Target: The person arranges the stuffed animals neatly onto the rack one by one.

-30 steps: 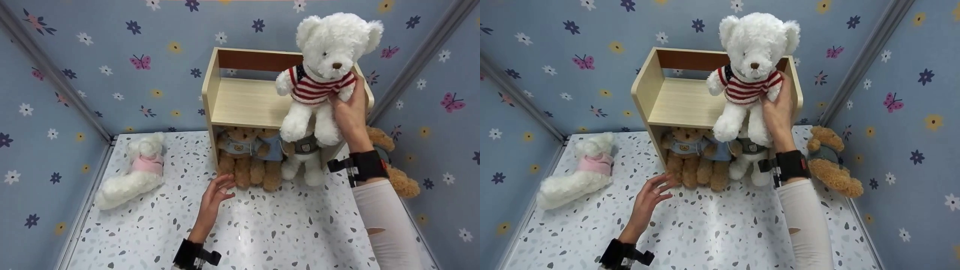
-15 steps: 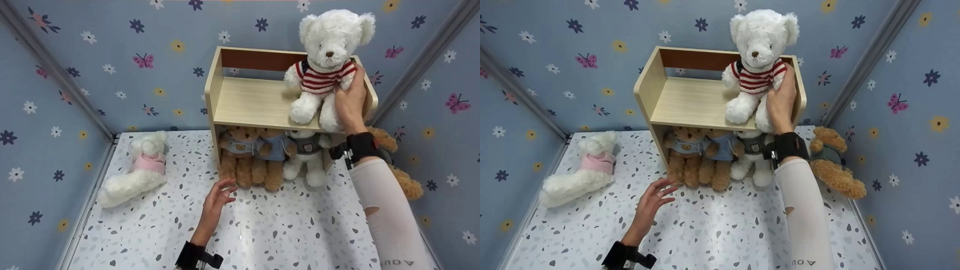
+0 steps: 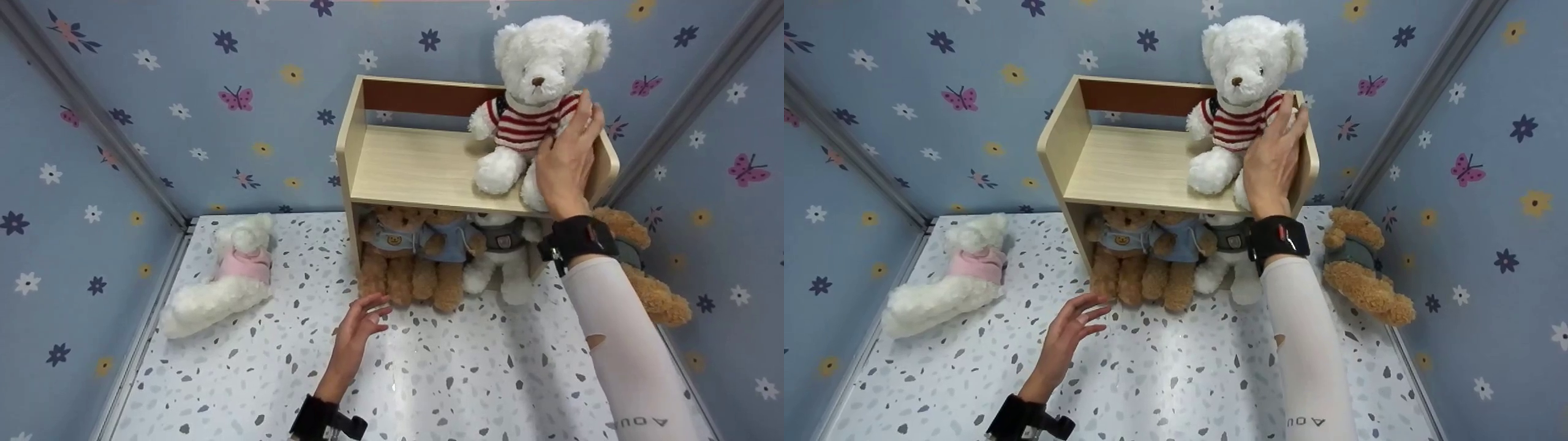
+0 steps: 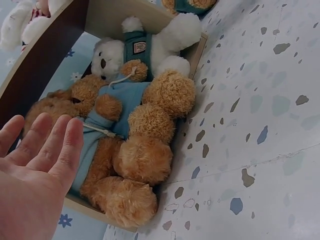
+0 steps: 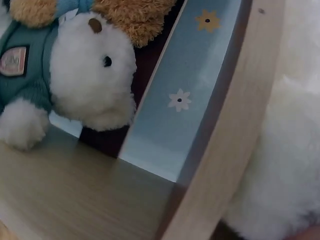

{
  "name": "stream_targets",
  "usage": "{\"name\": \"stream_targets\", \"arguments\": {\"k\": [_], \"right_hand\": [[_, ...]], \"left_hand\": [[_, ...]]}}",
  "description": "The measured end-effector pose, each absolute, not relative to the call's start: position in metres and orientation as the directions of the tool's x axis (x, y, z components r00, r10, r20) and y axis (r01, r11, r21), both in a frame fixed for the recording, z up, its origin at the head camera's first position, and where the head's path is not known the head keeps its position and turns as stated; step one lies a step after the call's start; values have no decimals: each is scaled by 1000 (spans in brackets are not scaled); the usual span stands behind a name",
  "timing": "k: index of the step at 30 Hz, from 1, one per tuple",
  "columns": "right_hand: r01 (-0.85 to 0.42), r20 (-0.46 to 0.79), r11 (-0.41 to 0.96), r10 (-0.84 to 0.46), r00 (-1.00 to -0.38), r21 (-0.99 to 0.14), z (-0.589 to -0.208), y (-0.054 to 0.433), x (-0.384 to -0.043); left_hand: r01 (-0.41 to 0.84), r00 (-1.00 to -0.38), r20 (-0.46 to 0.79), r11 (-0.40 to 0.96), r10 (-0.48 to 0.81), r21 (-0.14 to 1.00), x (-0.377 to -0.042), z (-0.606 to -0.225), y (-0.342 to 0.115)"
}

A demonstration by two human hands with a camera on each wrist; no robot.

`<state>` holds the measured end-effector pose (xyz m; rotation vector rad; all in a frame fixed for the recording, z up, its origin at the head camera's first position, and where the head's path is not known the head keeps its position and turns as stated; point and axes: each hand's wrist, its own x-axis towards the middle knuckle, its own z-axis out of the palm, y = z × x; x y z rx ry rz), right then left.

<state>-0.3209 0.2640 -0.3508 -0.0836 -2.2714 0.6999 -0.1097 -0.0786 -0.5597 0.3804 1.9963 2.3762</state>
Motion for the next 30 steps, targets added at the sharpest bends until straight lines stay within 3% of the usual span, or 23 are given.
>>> {"name": "stream_targets", "arguments": {"k": [4,7,13,19,22,25,30], "right_hand": [[-54,748,969,150,-646,-240,-350,256,-313],[-51,756,990,65,-652,-128,-350,252,-301],[-186,737,981,-81,-671,-61,-373,254,-275],[-186,652,982,-132,-746,-14,-394,267,-270],[-207,653,978,-148,-742,-13,-395,272,-268],[-281,737,959,-161,-656,-41,-393,274,-260],[-464,928,879,-80,-364,-106,-397,284,-225]], "left_hand": [[133,-971,165,-184,173,974,-110,-561,-76],[126,-971,159,-185,177,975,-110,-562,-75],[119,-972,152,-183,177,976,-109,-565,-74],[115,-970,148,-173,193,978,-109,-566,-73],[117,-969,151,-176,195,977,-109,-566,-73],[123,-967,158,-179,198,976,-108,-568,-75],[126,-969,158,-168,192,978,-109,-574,-81]]}}
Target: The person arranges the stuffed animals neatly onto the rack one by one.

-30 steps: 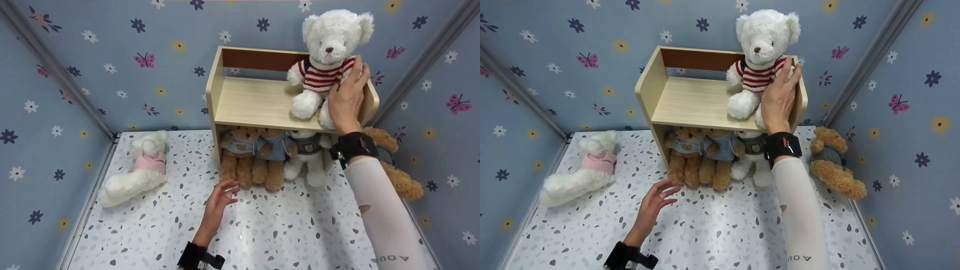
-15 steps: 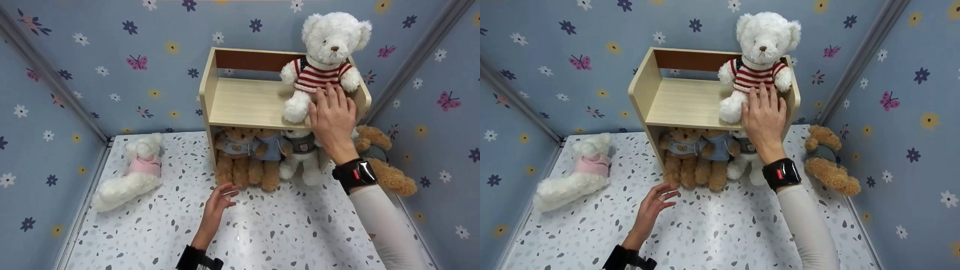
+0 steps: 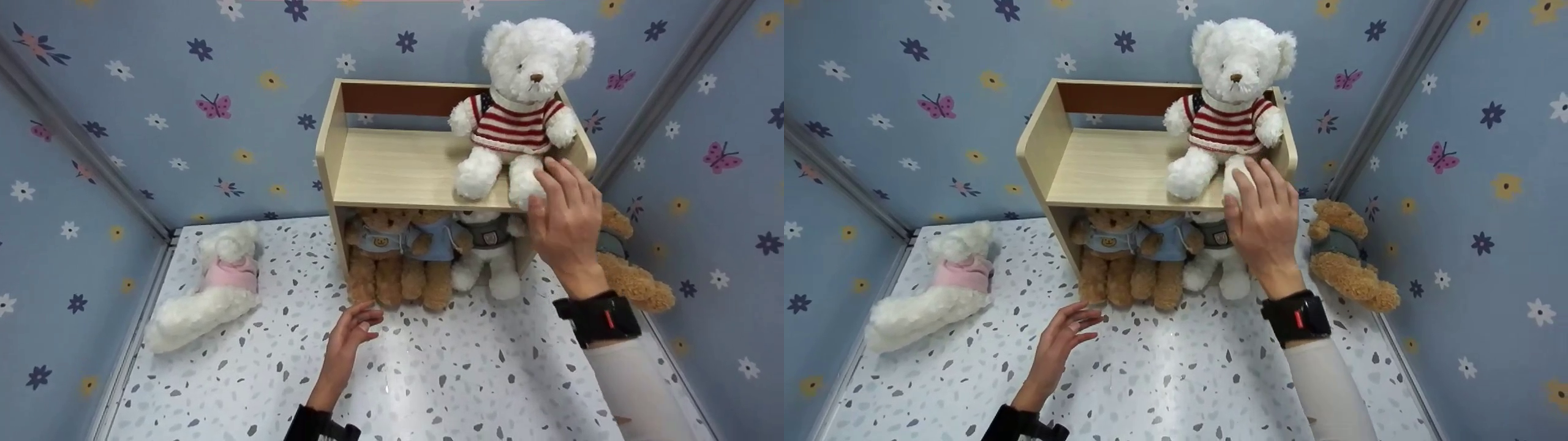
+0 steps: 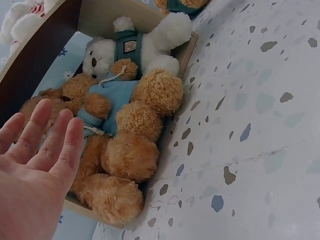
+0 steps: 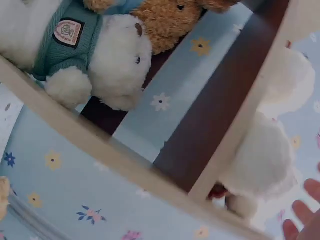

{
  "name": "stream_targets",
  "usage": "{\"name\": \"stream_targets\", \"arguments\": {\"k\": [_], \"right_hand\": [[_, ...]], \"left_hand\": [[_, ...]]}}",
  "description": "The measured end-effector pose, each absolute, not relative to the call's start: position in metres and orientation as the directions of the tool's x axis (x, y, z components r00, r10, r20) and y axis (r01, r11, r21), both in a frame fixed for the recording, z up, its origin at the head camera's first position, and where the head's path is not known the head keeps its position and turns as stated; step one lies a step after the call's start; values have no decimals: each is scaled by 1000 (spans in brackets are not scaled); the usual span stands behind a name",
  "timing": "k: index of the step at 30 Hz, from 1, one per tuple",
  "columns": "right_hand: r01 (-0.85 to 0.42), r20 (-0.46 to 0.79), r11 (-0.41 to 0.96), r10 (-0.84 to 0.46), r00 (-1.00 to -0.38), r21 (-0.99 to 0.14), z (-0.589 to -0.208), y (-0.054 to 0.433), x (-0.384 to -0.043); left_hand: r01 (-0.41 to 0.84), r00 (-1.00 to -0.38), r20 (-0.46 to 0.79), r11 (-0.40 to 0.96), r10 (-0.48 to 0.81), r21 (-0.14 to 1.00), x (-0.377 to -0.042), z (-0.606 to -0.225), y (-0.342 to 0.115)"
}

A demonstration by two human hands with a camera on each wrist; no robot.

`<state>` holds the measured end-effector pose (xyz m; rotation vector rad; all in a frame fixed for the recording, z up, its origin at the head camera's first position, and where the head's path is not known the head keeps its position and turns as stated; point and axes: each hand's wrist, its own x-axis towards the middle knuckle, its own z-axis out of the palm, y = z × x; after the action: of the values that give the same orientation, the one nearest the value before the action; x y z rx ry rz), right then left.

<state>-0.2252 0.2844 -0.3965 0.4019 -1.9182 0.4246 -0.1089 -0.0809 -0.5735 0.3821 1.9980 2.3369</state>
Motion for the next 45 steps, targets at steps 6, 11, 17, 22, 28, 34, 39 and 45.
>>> {"name": "stream_targets", "arguments": {"k": [6,11,17,22,28,34,39,45], "right_hand": [[-404,935,880,110,-336,-249,-436,344,-193],[-108,698,918,211,-684,-383,-481,409,-191],[102,330,958,190,-925,-266,-513,455,-186],[235,47,952,249,-967,-194,-522,480,-178],[371,-122,919,357,-926,-135,-529,488,-168],[411,-169,890,382,-908,-196,-537,487,-153],[398,-222,885,349,-911,-241,-538,470,-134],[355,-313,896,268,-911,-265,-531,434,-110]], "left_hand": [[125,-977,144,-126,156,984,-107,-583,-93],[114,-982,126,-90,143,989,-105,-589,-98],[85,-984,89,-36,154,996,-100,-594,-96],[48,-989,46,8,143,999,-100,-596,-95],[55,-985,56,-14,165,998,-103,-599,-93],[66,-981,64,5,183,998,-105,-599,-89],[65,-983,54,59,178,996,-107,-599,-82],[100,-973,70,130,218,986,-115,-598,-58]]}}
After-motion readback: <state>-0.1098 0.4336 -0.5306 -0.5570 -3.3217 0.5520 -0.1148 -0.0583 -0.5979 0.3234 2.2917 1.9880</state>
